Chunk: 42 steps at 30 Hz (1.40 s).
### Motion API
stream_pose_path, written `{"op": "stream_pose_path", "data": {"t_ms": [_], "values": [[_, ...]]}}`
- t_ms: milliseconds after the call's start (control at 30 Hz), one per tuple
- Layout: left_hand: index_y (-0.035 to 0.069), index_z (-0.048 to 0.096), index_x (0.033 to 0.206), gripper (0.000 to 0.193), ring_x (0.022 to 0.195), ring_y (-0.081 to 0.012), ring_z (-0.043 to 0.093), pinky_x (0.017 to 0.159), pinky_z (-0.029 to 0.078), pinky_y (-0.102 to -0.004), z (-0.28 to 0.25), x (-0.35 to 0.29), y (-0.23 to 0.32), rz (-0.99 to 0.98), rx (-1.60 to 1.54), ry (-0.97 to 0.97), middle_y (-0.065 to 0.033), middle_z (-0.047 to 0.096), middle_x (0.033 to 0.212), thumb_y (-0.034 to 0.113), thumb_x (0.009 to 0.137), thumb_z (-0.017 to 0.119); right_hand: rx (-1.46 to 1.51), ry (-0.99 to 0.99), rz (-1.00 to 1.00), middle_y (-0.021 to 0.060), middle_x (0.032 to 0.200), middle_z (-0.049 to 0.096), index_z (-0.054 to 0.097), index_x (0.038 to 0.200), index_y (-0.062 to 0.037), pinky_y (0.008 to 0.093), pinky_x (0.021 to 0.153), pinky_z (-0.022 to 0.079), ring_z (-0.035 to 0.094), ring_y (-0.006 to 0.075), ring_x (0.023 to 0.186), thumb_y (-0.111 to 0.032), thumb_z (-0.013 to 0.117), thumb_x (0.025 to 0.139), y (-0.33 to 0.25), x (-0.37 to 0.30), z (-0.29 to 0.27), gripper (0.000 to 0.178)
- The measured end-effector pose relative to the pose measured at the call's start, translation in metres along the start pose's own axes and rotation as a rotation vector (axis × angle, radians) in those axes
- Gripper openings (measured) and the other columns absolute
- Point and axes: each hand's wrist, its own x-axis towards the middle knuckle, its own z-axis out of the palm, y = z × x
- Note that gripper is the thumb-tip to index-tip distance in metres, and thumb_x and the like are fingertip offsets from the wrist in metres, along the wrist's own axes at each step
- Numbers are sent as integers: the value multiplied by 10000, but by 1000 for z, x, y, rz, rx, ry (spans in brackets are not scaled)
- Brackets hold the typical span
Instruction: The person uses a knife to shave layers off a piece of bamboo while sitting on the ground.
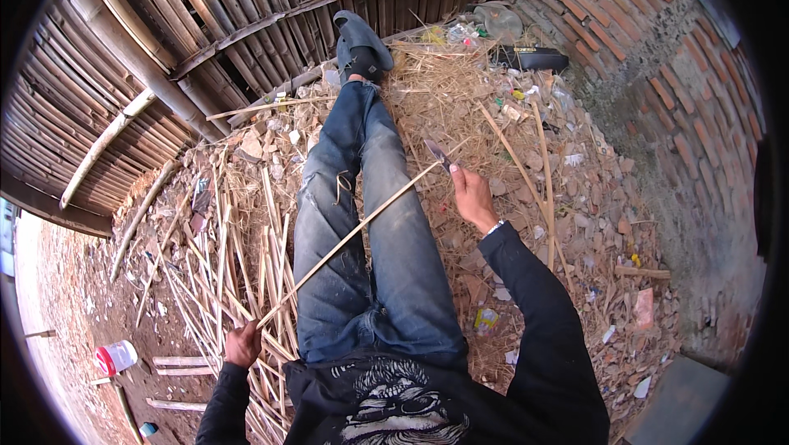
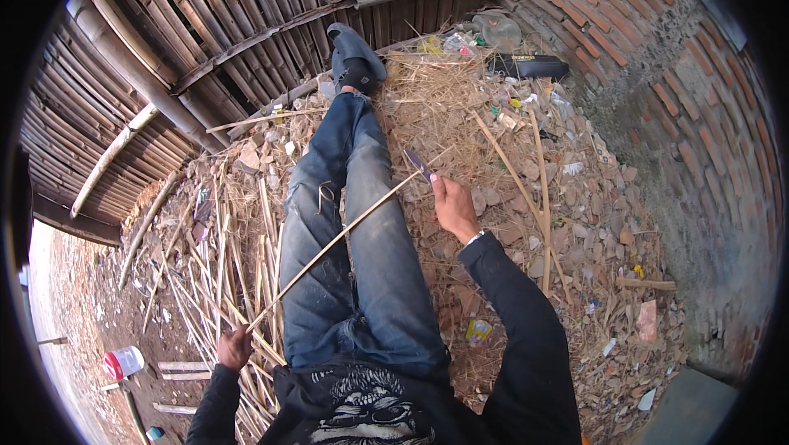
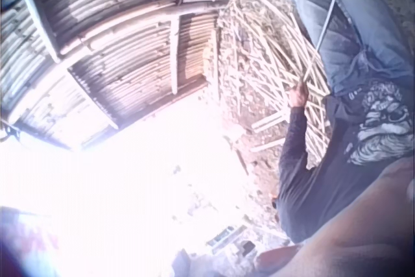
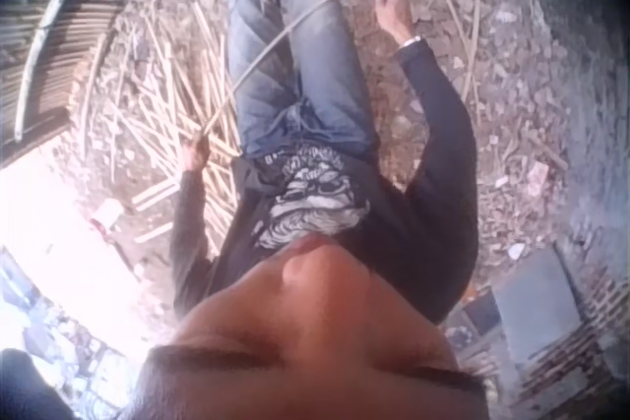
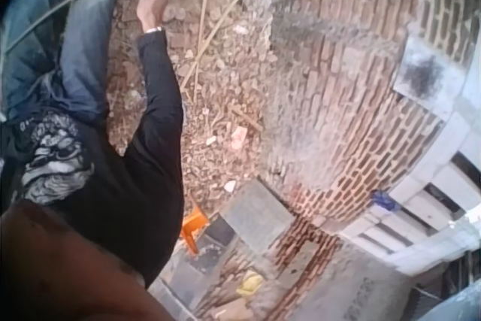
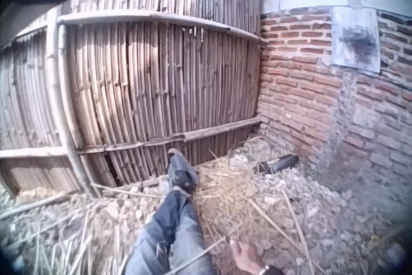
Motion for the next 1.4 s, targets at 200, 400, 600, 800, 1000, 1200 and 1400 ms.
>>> {"op": "stream_pose_path", "data": {"t_ms": [200,400,600,800,1000,1200,1400], "values": [[104,689,1144,246,603,-407,682,537,537,-487,0,18,12,63,-34,0,-218,684,728,109,900,660,131,85,22,251,698,588,628,873,10,509,635,456,594,464,697,-395,473,1093,0,-3,27,486],[93,688,1126,221,595,-425,673,540,535,-494,2,13,22,-5,-56,-32,-208,665,680,92,912,633,502,-456,183,29,583,465,551,742,-36,380,546,396,477,177,535,-427,502,1087,-8,-26,28,524],[71,685,1045,151,563,-424,658,524,519,-499,8,28,28,41,-119,30,-220,634,635,109,906,642,482,-171,175,45,567,518,570,730,-50,370,543,411,534,186,519,-482,475,1088,-2,9,13,569],[78,664,1036,129,567,-431,654,520,512,-501,5,30,34,44,-87,10,-213,637,638,125,918,638,12,293,63,253,711,620,668,929,-5,509,623,469,629,472,712,-381,481,1087,10,48,-11,449],[80,667,1029,117,573,-437,653,520,508,-503,1,26,31,24,-138,6,-216,634,631,129,927,639,54,42,-31,260,704,619,658,914,17,517,615,465,619,491,702,-351,474,1091,-17,16,10,449],[88,650,991,83,576,-442,655,513,497,-519,4,31,33,1,-122,-35,-224,623,619,156,945,635,48,-153,-131,254,736,626,647,889,2,502,657,482,629,473,739,-392,471,1091,-26,1,19,475],[80,663,996,93,589,-452,653,513,493,-517,14,47,38,4,-149,-26,-249,625,641,158,948,648,94,-330,-281,222,662,605,619,818,13,510,612,466,608,439,634,-401,441,1100,-48,-20,25,531]]}}
